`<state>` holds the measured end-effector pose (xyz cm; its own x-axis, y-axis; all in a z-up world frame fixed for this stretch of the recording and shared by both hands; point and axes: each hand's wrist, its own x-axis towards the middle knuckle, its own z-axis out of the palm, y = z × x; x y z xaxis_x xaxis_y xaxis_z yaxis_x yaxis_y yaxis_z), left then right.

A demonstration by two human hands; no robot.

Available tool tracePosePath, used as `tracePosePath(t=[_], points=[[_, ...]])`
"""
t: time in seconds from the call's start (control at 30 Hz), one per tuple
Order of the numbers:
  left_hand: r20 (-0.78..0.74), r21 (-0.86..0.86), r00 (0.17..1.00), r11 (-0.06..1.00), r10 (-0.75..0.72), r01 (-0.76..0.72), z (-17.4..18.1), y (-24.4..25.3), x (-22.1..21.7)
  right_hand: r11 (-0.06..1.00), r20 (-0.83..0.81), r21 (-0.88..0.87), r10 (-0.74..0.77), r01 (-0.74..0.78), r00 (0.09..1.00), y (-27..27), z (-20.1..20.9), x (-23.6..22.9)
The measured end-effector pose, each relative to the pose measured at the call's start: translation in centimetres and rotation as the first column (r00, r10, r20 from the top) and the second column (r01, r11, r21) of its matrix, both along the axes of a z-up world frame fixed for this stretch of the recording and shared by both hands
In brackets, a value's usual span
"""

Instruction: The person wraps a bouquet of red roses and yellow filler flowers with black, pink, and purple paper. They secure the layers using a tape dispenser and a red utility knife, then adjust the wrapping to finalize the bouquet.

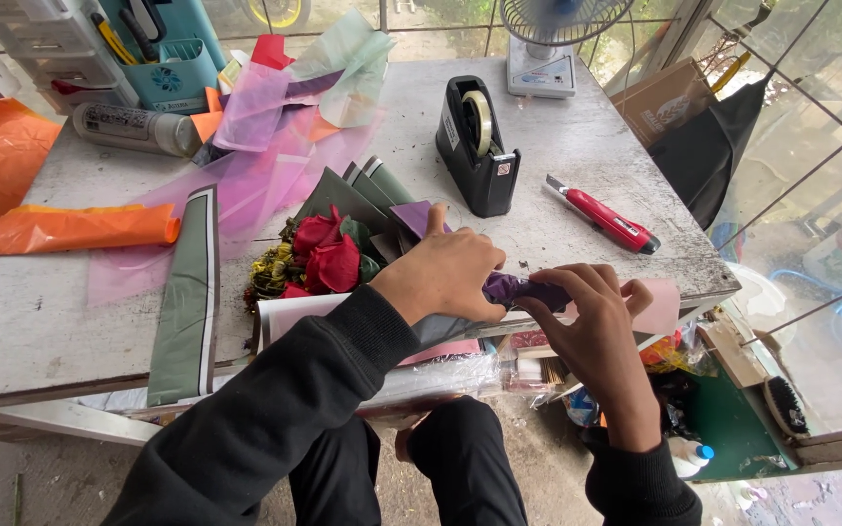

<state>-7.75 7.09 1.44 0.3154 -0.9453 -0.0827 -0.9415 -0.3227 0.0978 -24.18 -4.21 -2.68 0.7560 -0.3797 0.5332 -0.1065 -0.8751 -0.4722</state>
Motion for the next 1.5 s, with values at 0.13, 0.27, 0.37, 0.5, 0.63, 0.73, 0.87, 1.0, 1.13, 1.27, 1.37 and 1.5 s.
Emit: tracePosePath(t=[0.13,0.27,0.37,0.5,0.63,0.73,0.87,1.0,1.13,1.27,1.37,1.5], points=[[0.067,-0.125,0.997,0.991,-0.039,0.047,0.6,2.1,-2.2,1.000,0.003,-0.019,-0.024,0.024,1.000,0.3,-1.5,-0.9],[-0.408,-0.429,0.900,0.903,-0.154,-0.040,4.3,9.0,-9.9,0.984,-0.068,-0.163,-0.086,0.073,0.994,0.9,-4.1,-2.6],[-0.802,-0.014,0.548,0.910,0.237,-0.414,-1.1,13.0,-14.2,0.972,-0.057,-0.181,-0.162,0.149,0.985,4.3,-3.6,-4.1],[-0.929,0.361,-0.329,0.614,0.170,-0.702,-12.0,12.4,-16.7,0.955,-0.009,-0.207,-0.221,0.214,0.975,8.3,-5.3,-5.8],[-0.881,0.043,-0.250,0.460,-0.401,-0.887,-16.2,11.0,-19.1,0.973,-0.079,-0.110,-0.212,0.203,0.974,12.5,-7.4,-8.0],[-0.787,0.156,-0.267,0.240,-0.556,-0.958,-11.8,10.4,-19.5,0.994,-0.194,-0.053,-0.101,0.092,0.976,14.4,-7.4,-10.2],[-0.847,0.360,-0.366,0.090,-0.387,-0.929,-9.5,10.7,-18.8,0.987,-0.273,0.124,0.130,-0.099,0.953,13.4,-6.5,-12.4],[-0.881,0.374,-0.367,0.036,-0.298,-0.927,-8.9,11.2,-17.8,0.940,-0.437,0.315,0.266,-0.130,0.859,10.1,-3.3,-12.6],[-0.914,0.285,-0.303,0.106,-0.269,-0.953,-10.6,11.4,-17.1,0.887,-0.288,0.452,0.239,-0.088,0.928,8.6,-0.5,-10.2],[-0.947,0.124,-0.204,0.303,-0.250,-0.945,-12.5,13.4,-16.5,0.787,-0.159,0.608,0.246,-0.101,0.956,7.6,0.2,-7.0],[-0.950,0.066,-0.181,0.404,-0.254,-0.912,-13.1,14.7,-16.2,0.818,-0.070,0.552,0.235,-0.159,0.969,6.6,-0.8,-3.9],[-0.974,0.042,-0.149,0.508,-0.171,-0.860,-12.0,15.2,-15.7,0.738,0.072,0.637,0.231,-0.223,0.970,6.5,-2.4,-1.7]])
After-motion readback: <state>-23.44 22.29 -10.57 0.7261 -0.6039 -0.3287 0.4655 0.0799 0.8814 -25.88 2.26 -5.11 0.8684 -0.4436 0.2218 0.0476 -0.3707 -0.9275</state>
